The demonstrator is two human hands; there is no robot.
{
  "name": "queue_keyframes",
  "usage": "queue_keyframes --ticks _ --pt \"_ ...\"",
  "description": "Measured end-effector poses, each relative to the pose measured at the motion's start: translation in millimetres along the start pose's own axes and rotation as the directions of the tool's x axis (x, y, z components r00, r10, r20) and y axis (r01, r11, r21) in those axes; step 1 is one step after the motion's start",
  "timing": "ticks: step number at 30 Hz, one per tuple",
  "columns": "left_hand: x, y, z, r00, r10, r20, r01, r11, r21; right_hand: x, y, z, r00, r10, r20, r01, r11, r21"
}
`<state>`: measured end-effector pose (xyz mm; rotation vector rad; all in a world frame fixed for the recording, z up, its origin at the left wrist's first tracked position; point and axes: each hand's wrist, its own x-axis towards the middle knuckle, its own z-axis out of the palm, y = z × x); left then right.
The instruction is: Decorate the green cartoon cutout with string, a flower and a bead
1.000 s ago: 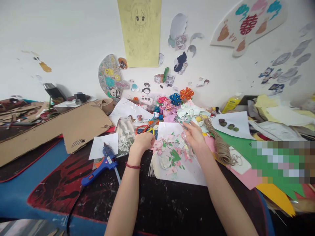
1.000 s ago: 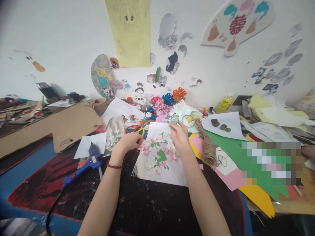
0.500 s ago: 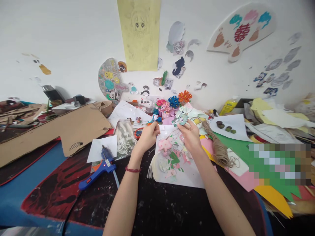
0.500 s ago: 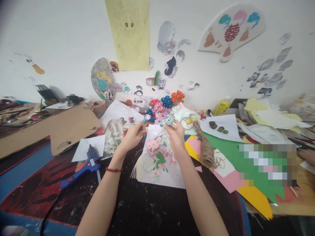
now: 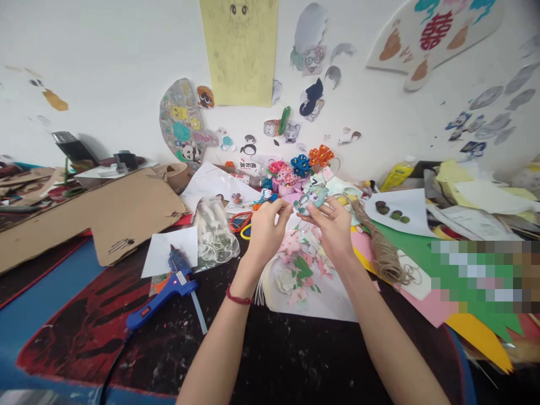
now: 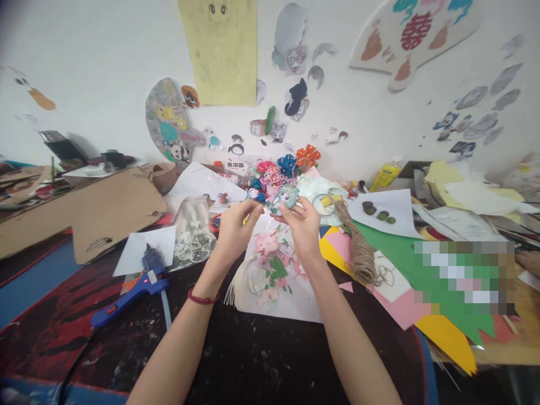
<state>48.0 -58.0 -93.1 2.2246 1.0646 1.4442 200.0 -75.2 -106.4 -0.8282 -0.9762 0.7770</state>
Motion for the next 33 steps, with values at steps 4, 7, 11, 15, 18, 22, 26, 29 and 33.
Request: queue_keyframes --ticks 4,7,11,15,18,22,26,29,33 --pt "-1.9 0.3 7.3 1.0 -0.018 0.014 0.019 1.0 -0.025 1.3 2.5 -0.6 1.0 -0.021 0.015 0.021 1.0 -0.016" --pt "-3.5 1.2 13.4 0.999 -0.036 0.022 0.036 0.999 -0.038 3.4 3.7 -2.7 0.999 -0.043 0.029 0.044 0.998 -0.042" --pt "-6.4 3.2 21.4 0.999 -0.048 -0.003 0.047 0.998 -0.049 6.6 4.5 -7.3 0.997 -0.062 0.048 0.066 0.994 -0.092" --pt "-11.6 5.7 32.0 0.995 -0.089 -0.037 0.086 0.993 -0.079 9.3 5.3 -11.6 0.997 -0.06 0.054 0.067 0.989 -0.131" --pt "-16.7 7.6 41.5 0.986 -0.149 -0.076 0.141 0.985 -0.099 11.2 5.1 -13.5 0.997 -0.056 0.058 0.063 0.987 -0.145" --pt "-21.7 9.1 51.0 0.976 -0.196 -0.096 0.186 0.976 -0.11 13.7 3.9 -15.9 0.997 -0.059 0.059 0.068 0.986 -0.155" --pt "-23.8 8.4 56.6 0.966 -0.232 -0.117 0.218 0.968 -0.123 14.8 2.9 -18.7 0.995 -0.064 0.078 0.076 0.983 -0.168" --pt "-25.0 7.7 59.4 0.962 -0.244 -0.122 0.228 0.965 -0.131 14.6 2.2 -20.2 0.993 -0.059 0.099 0.076 0.981 -0.179" --pt "-25.6 8.8 59.8 0.96 -0.241 -0.141 0.224 0.966 -0.126 14.3 1.5 -21.4 0.992 -0.061 0.109 0.082 0.978 -0.192"
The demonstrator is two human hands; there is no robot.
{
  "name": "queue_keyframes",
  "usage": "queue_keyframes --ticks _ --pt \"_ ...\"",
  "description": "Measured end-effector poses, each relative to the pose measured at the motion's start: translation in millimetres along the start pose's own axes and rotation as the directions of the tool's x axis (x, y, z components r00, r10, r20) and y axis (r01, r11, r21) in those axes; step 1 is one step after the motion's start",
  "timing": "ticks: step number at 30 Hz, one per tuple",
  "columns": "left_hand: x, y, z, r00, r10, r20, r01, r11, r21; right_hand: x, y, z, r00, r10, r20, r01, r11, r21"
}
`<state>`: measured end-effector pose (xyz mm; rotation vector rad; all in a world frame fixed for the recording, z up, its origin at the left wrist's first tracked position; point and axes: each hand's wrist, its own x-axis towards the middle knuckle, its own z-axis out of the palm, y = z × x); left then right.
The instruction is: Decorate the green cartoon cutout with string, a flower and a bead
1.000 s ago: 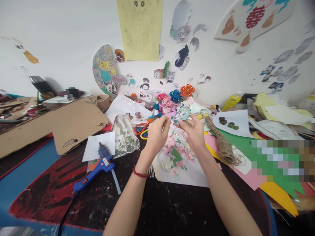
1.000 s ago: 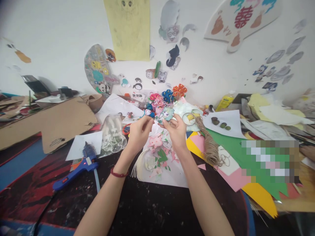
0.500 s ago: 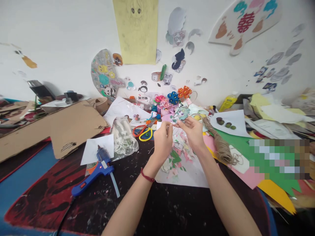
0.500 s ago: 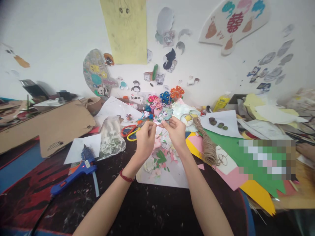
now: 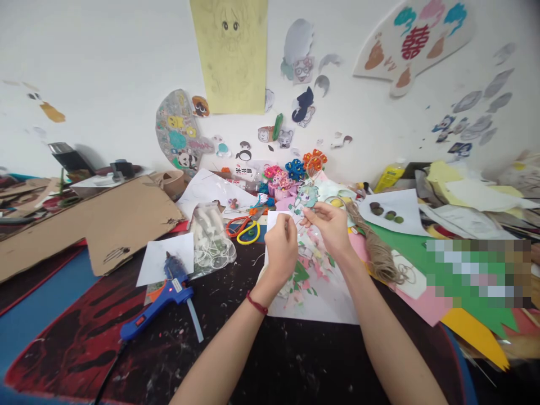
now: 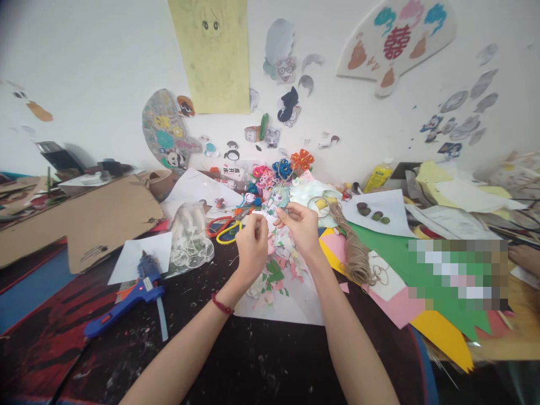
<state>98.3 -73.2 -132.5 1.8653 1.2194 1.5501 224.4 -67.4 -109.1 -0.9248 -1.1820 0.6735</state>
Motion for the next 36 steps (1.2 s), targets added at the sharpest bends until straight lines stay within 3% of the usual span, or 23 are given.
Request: queue_keyframes --ticks 20,36 --pt "-5.1 -4.0 3.5 0.991 0.137 0.006 -0.137 0.99 0.032 -2.4 -3.7 -0.7 0.998 -0.053 0.037 0.056 0.993 -0.101" --pt "-7.3 -8.2 5.7 0.985 0.171 0.012 -0.171 0.978 0.117 -1.9 -4.2 -1.0 0.998 -0.003 0.065 0.011 0.993 -0.115"
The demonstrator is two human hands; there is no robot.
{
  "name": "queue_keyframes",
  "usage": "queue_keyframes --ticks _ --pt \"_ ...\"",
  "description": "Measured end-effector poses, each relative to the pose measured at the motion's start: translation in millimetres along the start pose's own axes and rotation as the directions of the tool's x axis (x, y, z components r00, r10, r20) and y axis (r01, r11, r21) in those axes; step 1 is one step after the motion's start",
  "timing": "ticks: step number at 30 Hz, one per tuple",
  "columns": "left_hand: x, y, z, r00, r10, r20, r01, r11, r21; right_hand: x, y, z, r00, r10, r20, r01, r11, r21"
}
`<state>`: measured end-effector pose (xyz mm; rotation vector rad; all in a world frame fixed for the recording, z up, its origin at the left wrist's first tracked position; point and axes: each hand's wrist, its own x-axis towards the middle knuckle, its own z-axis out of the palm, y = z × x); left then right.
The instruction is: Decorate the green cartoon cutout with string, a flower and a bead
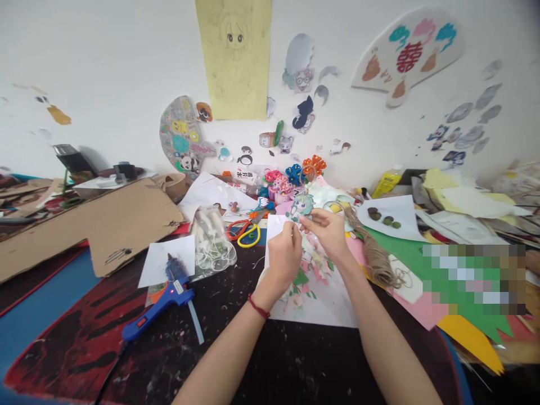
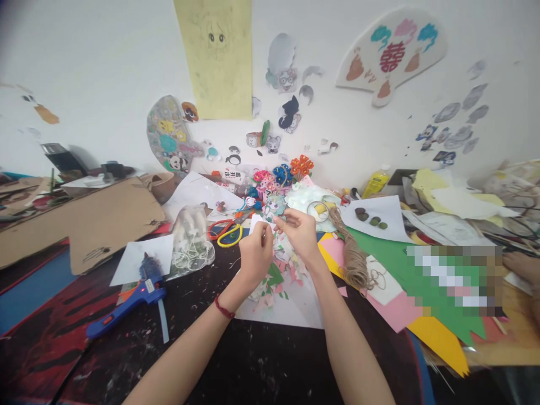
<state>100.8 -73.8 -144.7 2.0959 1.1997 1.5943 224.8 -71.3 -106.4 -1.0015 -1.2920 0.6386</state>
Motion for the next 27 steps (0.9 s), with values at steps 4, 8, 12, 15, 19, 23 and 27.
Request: queue_keyframes --ticks 4,8,12,15,19,23,27 --pt "-0.7 -0.1 -1.0 1.0 -0.005 -0.005 0.005 1.0 0.003 -0.1 1.4 -1.1 0.999 0.022 0.024 -0.022 1.0 0.013" --pt "-1.0 1.3 -1.5 1.0 -0.012 -0.002 0.012 1.0 0.009 0.5 2.6 -2.1 0.998 0.048 0.041 -0.049 0.999 0.022" --pt "-0.7 1.0 -0.9 1.0 -0.013 0.008 0.013 1.0 0.004 1.5 5.0 -3.5 0.997 0.067 0.048 -0.068 0.997 0.021" --pt "-1.1 -0.1 -0.2 1.0 -0.011 0.02 0.011 1.0 -0.007 1.9 6.5 -4.8 0.996 0.076 0.052 -0.077 0.997 0.016" --pt "-2.2 -1.3 0.8 0.999 -0.002 0.035 0.003 1.0 -0.014 1.9 5.9 -5.7 0.995 0.084 0.055 -0.086 0.996 0.019" --pt "-2.5 -2.3 1.2 0.999 0.005 0.042 -0.005 1.0 -0.009 1.8 4.0 -5.5 0.995 0.085 0.055 -0.087 0.996 0.028" --pt "-2.3 -3.4 1.3 0.999 0.021 0.045 -0.022 1.0 0.005 1.5 3.0 -5.8 0.995 0.083 0.061 -0.085 0.996 0.024"
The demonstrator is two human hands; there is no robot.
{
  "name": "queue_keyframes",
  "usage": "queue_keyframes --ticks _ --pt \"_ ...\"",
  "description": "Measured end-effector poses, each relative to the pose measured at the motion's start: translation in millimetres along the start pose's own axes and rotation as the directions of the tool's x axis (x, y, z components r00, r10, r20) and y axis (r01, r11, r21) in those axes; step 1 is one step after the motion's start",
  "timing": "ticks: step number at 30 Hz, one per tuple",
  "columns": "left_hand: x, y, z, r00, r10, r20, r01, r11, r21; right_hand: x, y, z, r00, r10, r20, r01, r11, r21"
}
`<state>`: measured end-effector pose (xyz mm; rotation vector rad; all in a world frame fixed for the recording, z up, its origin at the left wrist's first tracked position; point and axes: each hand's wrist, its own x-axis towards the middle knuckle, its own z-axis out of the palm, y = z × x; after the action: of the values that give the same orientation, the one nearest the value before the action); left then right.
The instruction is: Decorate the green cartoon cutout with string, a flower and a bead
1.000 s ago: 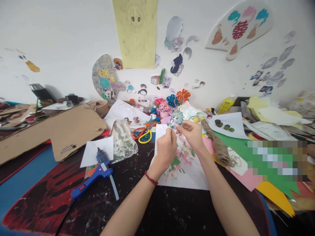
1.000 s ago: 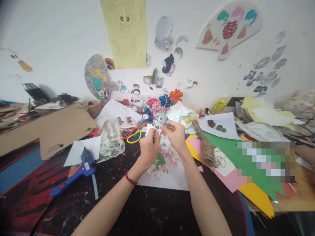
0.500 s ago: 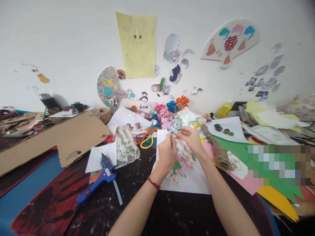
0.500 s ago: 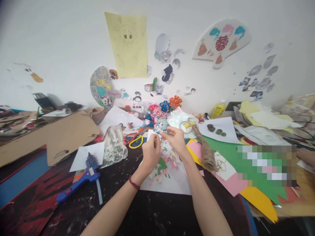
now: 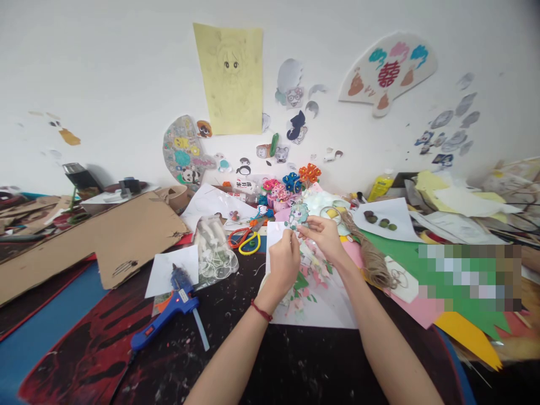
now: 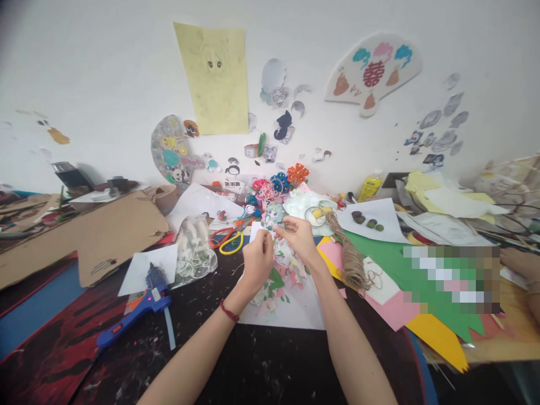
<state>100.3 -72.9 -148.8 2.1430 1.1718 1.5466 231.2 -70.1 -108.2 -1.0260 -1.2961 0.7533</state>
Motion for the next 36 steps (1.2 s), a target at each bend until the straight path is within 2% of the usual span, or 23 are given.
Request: queue_keyframes --ticks 17,36 --pt "0.0 -2.7 -1.7 0.995 0.101 -0.02 -0.1 0.993 0.07 -0.2 -1.2 -2.1 0.999 -0.019 0.03 0.018 1.0 0.019" --pt "1.9 11.2 -12.3 0.979 0.175 -0.107 -0.167 0.982 0.085 -7.0 -15.3 2.6 0.998 -0.057 -0.005 0.057 0.996 0.065"
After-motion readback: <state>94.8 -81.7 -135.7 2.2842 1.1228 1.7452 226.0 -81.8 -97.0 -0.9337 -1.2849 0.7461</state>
